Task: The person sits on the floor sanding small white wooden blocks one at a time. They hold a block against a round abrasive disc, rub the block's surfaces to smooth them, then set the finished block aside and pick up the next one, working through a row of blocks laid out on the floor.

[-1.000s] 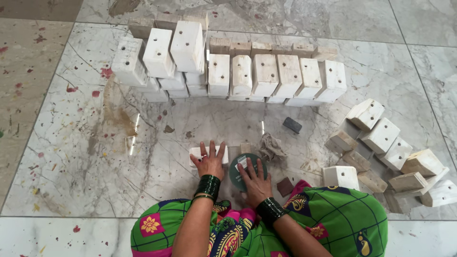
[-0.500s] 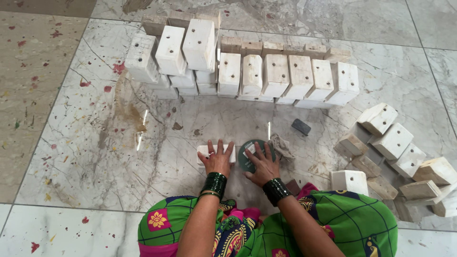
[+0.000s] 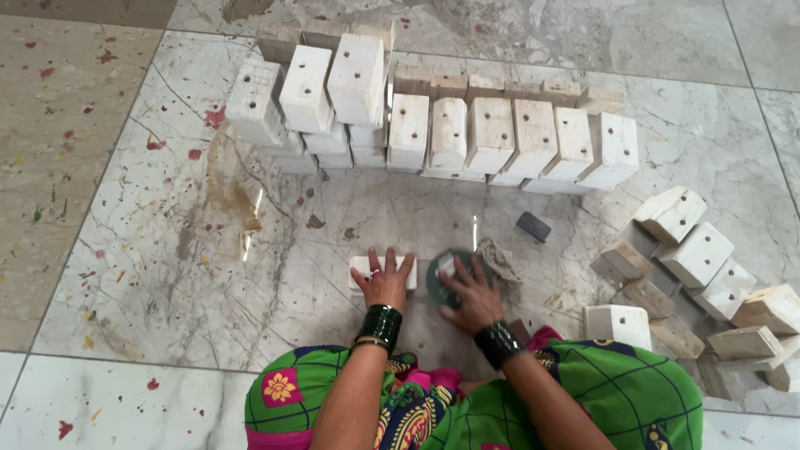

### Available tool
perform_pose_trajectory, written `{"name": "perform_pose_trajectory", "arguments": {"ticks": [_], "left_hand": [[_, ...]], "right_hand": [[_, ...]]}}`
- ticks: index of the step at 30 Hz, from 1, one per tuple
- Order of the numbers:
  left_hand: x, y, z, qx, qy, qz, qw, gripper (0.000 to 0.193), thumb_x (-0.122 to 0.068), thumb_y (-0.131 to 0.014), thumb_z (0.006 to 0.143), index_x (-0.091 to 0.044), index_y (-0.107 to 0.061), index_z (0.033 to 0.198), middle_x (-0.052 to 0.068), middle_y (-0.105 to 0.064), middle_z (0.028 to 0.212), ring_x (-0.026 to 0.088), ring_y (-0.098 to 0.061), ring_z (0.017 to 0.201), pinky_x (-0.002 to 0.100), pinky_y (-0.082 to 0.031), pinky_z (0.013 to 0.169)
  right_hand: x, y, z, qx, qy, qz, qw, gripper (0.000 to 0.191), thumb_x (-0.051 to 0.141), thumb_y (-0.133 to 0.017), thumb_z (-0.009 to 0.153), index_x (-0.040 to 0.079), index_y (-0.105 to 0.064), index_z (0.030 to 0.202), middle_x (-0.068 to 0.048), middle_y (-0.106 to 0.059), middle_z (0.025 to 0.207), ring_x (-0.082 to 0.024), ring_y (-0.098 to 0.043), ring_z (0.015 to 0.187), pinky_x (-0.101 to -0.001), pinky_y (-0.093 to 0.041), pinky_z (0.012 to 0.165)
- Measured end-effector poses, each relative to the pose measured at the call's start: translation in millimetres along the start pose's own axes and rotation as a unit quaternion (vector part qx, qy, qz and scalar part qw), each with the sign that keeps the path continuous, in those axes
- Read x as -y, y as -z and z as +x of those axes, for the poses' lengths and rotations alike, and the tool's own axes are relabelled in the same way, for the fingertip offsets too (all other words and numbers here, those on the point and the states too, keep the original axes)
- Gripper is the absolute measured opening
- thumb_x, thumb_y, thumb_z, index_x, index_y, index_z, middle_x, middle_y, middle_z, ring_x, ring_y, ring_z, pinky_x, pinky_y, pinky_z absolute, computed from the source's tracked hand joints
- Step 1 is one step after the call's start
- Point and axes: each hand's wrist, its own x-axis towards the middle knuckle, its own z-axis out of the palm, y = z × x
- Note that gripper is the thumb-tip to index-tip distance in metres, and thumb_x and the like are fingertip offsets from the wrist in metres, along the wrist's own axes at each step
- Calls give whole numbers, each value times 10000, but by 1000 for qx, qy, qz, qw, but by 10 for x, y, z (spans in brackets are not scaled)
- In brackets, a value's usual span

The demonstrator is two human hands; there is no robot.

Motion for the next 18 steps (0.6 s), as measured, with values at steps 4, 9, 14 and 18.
{"name": "perform_pose_trajectory", "arguments": {"ticks": [4,9,14,18], "left_hand": [[16,-30,29,15,-2,-4,1000,650,-143,-643,882,-444,-486,1436,-1,-337,1607,363,-171,1532,822,-128,1073],[75,-65,0,12,-2,-15,1000,657,-142,-657,875,-438,-497,1438,-23,-347,1615,340,-169,1547,811,-136,1086],[65,-55,22,21,-1,-16,1000,690,-172,-720,818,-444,-503,1414,-19,-320,1619,340,-149,1538,810,-120,1083],[83,-88,29,30,-2,-24,999,726,-156,-756,793,-440,-516,1417,-39,-325,1625,342,-140,1556,803,-117,1091]], "right_hand": [[-69,-33,-186,6,51,-7,999,830,534,-830,657,449,-542,1430,23,-304,1648,-304,-186,1553,-705,-252,1146],[-97,122,146,-53,28,31,998,787,540,-826,693,412,-561,1423,-12,-334,1641,-344,-203,1534,-742,-268,1115],[36,180,-219,57,26,-30,998,786,504,-806,694,419,-541,1428,12,-304,1654,-331,-170,1556,-758,-271,1084],[-2,219,-295,36,51,-16,998,771,520,-825,668,413,-582,1391,9,-347,1626,-331,-228,1530,-732,-272,1117]]}}
